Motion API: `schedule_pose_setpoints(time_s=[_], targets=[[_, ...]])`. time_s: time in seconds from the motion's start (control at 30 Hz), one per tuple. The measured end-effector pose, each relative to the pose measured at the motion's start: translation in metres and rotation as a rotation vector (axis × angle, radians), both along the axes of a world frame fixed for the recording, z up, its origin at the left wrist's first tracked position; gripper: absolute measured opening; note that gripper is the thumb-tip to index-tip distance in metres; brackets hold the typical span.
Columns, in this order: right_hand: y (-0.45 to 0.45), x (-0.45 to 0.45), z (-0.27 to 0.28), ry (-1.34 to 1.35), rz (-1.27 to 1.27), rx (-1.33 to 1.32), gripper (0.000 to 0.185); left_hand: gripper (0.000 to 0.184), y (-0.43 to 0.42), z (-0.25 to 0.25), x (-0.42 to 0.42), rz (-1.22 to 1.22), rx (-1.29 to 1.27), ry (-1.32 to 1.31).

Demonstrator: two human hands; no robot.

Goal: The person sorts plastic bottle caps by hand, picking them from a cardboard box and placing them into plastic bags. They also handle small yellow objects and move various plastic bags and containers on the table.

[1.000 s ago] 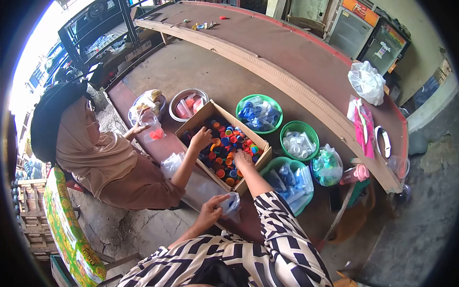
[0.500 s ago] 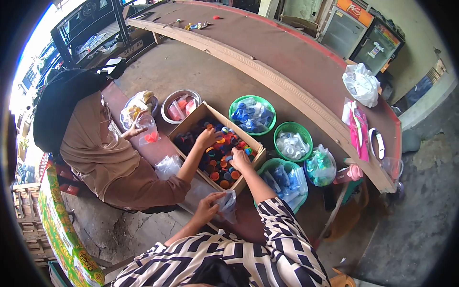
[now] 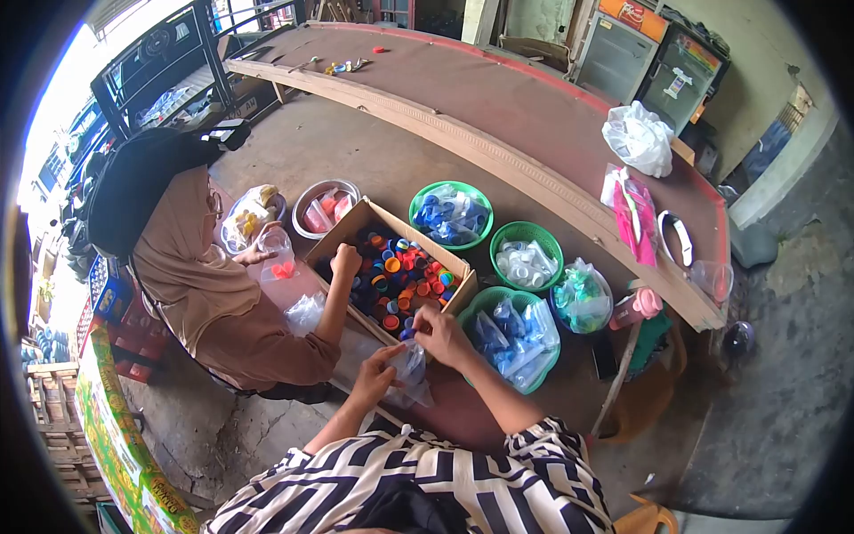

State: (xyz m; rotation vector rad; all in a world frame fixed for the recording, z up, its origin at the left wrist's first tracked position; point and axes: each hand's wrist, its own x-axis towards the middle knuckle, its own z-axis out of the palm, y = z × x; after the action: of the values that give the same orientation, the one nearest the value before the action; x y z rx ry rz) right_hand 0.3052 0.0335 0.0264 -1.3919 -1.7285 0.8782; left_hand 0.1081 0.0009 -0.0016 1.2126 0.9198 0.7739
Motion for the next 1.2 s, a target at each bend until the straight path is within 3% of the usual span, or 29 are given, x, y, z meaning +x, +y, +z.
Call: schedule_pose_setpoints(time_s=[0.1, 0.17, 0.3, 0.33, 0.43, 0.5, 0.7, 0.8, 0.9, 0.97, 1.03, 1.1, 1.2], targets=[[-0.031, -0.005, -0.001, -0.078, 0.04, 0.064, 0.016, 0.052, -0.004, 0.003, 0.0, 0.018, -0.028, -0.012], [-0.037, -0.005, -0.009, -0.175, 0.164, 0.309, 0.015, 0.052, -0.007, 0.002, 0.0, 0.017, -0.013, -0.014], [-0.032, 0.0, 0.0, -0.057, 0.115, 0.092, 0.017, 0.053, -0.016, 0.007, -0.005, 0.038, 0.002, -0.009], [-0.023, 0.002, -0.003, -0.071, 0.061, 0.23, 0.015, 0.053, -0.018, 0.008, -0.006, 0.034, 0.005, 0.005], [0.011, 0.013, -0.014, -0.07, -0.05, 0.012, 0.012, 0.053, -0.022, 0.004, -0.011, 0.043, 0.005, 0.015], [0.042, 0.017, -0.046, -0.112, -0.058, 0.069, 0.013, 0.053, -0.025, 0.0, -0.014, 0.039, 0.001, 0.028], [0.114, -0.01, -0.084, -0.42, -0.018, -0.007, 0.021, 0.054, -0.028, -0.009, -0.011, -0.007, -0.045, -0.007], [0.147, -0.025, -0.12, -0.636, 0.027, 0.216, 0.023, 0.055, -0.024, -0.009, -0.01, -0.038, 0.038, 0.03], [0.173, -0.035, -0.164, -0.679, -0.04, 0.196, 0.02, 0.054, -0.015, 0.002, -0.011, -0.082, -0.013, 0.04], [0.169, -0.031, -0.14, -0.793, 0.06, 0.217, 0.016, 0.053, -0.007, -0.004, -0.013, -0.094, -0.068, 0.038], [0.17, -0.027, -0.138, -0.843, 0.057, 0.264, 0.015, 0.052, 0.002, -0.009, -0.013, -0.072, 0.032, -0.003], [0.163, -0.022, -0.127, -0.85, 0.03, 0.256, 0.013, 0.052, 0.01, -0.017, -0.014, -0.057, -0.013, -0.016], [0.15, -0.011, -0.108, -0.472, -0.023, 0.2, 0.025, 0.052, 0.024, -0.03, -0.014, -0.059, -0.066, -0.043]])
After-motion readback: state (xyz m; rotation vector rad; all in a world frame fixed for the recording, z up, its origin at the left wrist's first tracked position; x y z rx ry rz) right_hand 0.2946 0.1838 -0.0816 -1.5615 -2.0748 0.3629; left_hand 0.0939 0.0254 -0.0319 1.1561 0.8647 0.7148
